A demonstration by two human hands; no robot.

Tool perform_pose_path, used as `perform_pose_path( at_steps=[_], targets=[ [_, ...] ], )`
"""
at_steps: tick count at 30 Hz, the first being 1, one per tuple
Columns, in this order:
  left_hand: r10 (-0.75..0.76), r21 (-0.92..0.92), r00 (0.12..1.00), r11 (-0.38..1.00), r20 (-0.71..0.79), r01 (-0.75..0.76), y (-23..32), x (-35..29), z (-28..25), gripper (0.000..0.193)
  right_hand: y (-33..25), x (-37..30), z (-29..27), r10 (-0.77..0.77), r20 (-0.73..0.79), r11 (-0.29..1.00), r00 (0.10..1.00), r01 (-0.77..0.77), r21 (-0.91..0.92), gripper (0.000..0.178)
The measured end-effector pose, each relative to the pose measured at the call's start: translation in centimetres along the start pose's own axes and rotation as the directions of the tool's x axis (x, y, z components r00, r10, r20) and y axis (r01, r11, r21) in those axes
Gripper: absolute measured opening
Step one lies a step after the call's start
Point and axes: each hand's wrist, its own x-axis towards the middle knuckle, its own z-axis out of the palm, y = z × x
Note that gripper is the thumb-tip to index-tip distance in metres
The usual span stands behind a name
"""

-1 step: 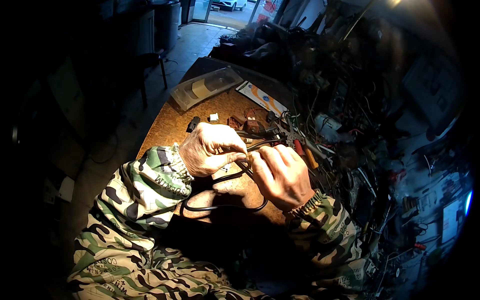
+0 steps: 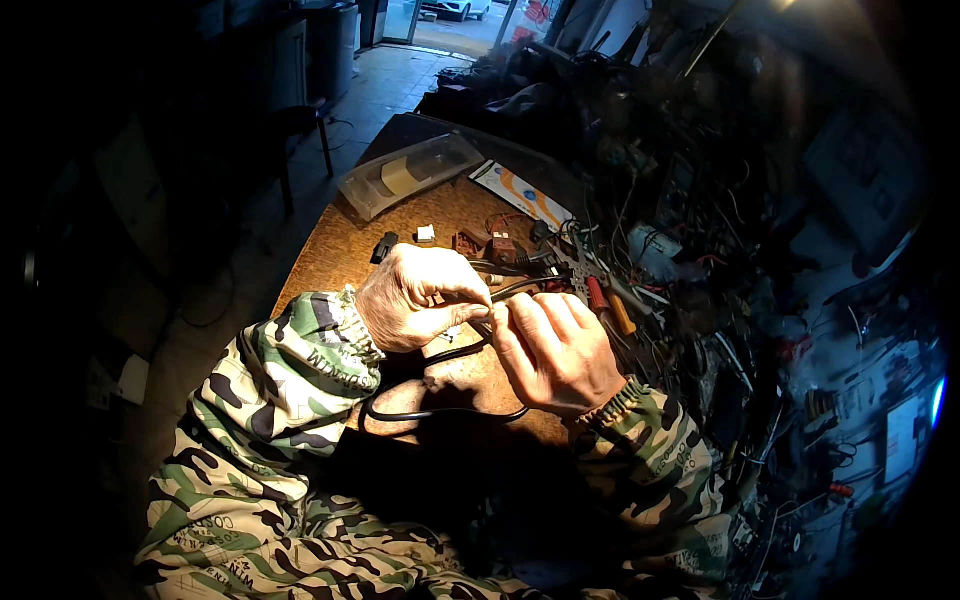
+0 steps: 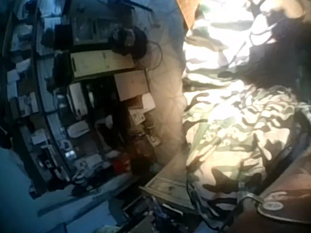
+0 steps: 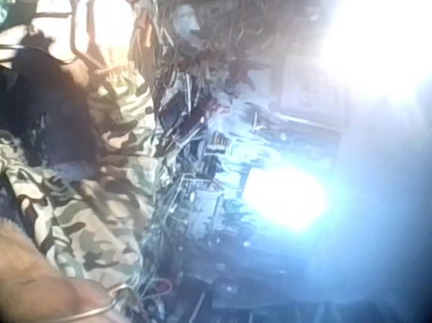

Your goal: The person repairs a black electrical cable by stripping the outer sheath, twisting the inner wires, and attaching a white connector. They use pliers and a brush to assist with the repair and then place the finished cable on the table.

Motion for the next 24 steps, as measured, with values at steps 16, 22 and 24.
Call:
perform_pose_path(
  at_steps=[16,22,24],
  targets=[
    [-0.082,-0.099,0.995,0.991,0.051,0.087,0.3,-0.2,-0.1,0.009,-0.2,-0.2,0.9,0.483,0.758,-0.493,0.437,-0.580,0.649,0.017],
    [-0.118,-0.170,0.992,0.978,0.044,0.124,0.2,0.3,0.3,0.007,-0.2,-0.2,-0.8,0.083,0.006,0.996,0.997,-0.082,-0.042,0.024],
    [-0.120,-0.118,0.992,0.985,0.036,0.123,-0.1,-0.3,-0.4,0.007,-0.2,-0.1,0.9,-0.022,-0.080,0.998,0.997,0.017,-0.061,0.025]
  ],
)
